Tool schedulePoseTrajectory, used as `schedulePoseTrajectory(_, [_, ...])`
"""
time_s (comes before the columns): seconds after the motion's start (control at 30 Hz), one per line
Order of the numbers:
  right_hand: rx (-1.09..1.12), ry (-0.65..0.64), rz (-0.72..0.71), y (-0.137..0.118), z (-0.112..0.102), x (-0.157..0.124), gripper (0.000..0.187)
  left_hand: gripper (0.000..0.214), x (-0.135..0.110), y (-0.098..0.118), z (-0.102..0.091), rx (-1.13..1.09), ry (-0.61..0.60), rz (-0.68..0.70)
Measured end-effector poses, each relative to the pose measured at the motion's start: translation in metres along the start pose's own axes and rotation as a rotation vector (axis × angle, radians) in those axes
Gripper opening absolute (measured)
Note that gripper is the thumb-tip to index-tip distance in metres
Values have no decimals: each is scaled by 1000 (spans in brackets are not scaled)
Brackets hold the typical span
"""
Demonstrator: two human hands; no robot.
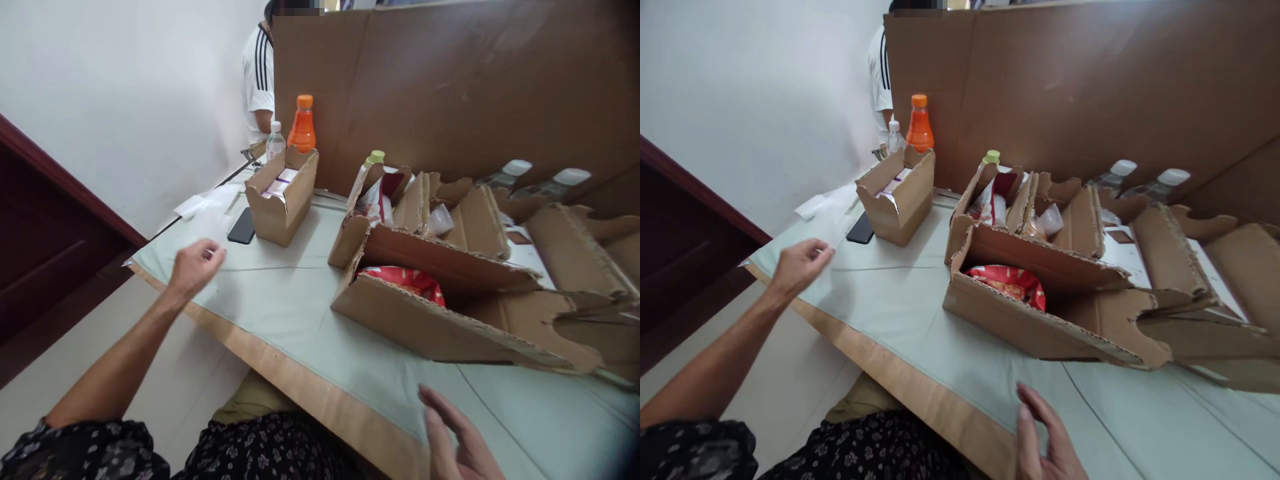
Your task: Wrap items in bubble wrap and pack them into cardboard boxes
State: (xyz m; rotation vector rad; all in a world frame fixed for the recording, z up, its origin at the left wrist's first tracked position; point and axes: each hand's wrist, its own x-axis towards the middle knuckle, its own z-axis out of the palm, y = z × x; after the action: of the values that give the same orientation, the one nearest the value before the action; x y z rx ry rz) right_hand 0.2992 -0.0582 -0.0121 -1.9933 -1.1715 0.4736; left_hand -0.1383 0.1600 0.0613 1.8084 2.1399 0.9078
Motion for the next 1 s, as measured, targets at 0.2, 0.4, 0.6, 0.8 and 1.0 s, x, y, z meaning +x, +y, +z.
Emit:
schedulePoseTrajectory(0.2, [397,-500,-170,-42,51,-10,80,36,-144,107,86,-682,-630,-27])
schedulePoseTrajectory(0.4, [298,-239,1,-16,43,-2,57,24,-202,131,102,-695,-661,444])
schedulePoseTrajectory(0.6, [-125,122,-112,24,-5,-4,56,22,-194,110,105,-367,-474,780])
schedulePoseTrajectory(0.8, [-306,94,-483,-9,15,-2,45,25,-189,126,121,-238,-440,895])
schedulePoseTrajectory(1.0, [-434,-179,-649,3,32,-7,35,31,-180,110,137,-192,-613,963])
